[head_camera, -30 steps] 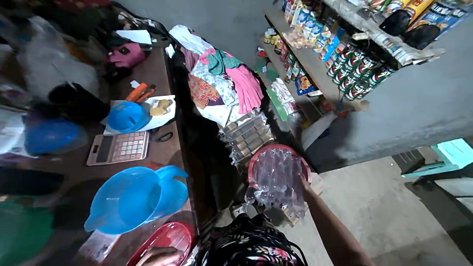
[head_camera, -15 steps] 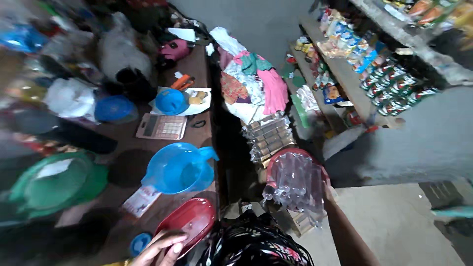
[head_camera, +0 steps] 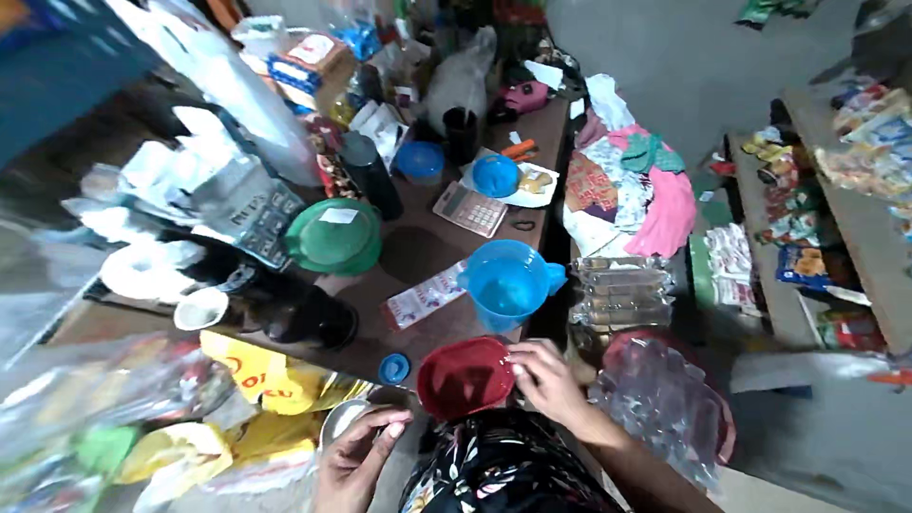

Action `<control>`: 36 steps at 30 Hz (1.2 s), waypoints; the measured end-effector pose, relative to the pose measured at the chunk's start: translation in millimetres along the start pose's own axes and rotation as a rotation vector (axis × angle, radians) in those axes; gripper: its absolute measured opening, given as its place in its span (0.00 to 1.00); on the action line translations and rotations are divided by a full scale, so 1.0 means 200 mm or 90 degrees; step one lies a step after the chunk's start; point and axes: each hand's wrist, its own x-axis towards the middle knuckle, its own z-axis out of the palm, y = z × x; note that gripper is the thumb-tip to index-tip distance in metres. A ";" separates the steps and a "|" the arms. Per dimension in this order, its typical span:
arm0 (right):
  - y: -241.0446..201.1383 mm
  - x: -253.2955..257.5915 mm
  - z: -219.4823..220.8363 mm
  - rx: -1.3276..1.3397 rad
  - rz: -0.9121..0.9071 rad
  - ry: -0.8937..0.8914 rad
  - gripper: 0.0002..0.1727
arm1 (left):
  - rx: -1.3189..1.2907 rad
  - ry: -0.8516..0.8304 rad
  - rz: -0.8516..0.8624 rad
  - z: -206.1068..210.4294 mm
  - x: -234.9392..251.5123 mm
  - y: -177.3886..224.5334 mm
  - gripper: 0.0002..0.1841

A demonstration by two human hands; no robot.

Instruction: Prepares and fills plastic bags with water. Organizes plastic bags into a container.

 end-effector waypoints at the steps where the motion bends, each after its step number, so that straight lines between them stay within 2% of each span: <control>1: -0.07 0.10 0.11 0.035 -0.004 -0.077 0.15 | -0.005 0.013 -0.004 -0.04 -0.03 -0.01 0.08; 3: -0.18 0.27 0.28 0.089 -0.014 -0.210 0.15 | -0.009 0.040 -0.017 -0.12 -0.09 -0.01 0.08; 4: -0.23 0.32 0.34 0.106 -0.047 -0.228 0.14 | -0.005 0.055 -0.024 -0.17 -0.12 -0.02 0.08; 5: -0.27 0.36 0.38 0.114 -0.102 -0.213 0.13 | 0.003 0.071 -0.031 -0.22 -0.15 -0.03 0.08; 7: -0.34 0.38 0.41 0.104 -0.232 -0.112 0.12 | 0.008 0.110 -0.056 -0.31 -0.23 -0.06 0.08; 9: -0.37 0.39 0.36 0.080 -0.283 -0.030 0.12 | 0.010 0.151 -0.100 -0.38 -0.29 -0.10 0.07; 11: -0.34 0.38 0.32 0.066 -0.208 -0.052 0.13 | 0.024 0.196 -0.164 -0.41 -0.30 -0.14 0.07; 14: -0.28 0.42 0.35 0.012 0.030 -0.257 0.16 | 0.079 0.198 -0.252 -0.40 -0.22 -0.21 0.11; 16: -0.26 0.50 0.43 -0.004 0.125 -0.363 0.18 | 0.078 0.170 -0.273 -0.37 -0.09 -0.26 0.12; 19: -0.29 0.61 0.55 -0.001 0.141 -0.416 0.18 | 0.038 0.140 -0.310 -0.31 0.16 -0.33 0.15; 22: -0.36 0.65 0.62 0.020 0.148 -0.478 0.18 | 0.080 0.120 -0.353 -0.26 0.40 -0.44 0.21; 28: -0.36 0.48 0.52 0.114 0.116 -0.456 0.17 | 0.151 0.140 -0.416 -0.16 0.68 -0.62 0.25; 33: -0.25 0.34 0.37 0.139 0.154 -0.446 0.16 | 0.069 0.241 -0.433 -0.10 0.76 -0.63 0.19; 36: -0.21 0.33 0.32 0.134 0.173 -0.443 0.17 | 0.060 0.247 -0.413 -0.09 0.76 -0.64 0.14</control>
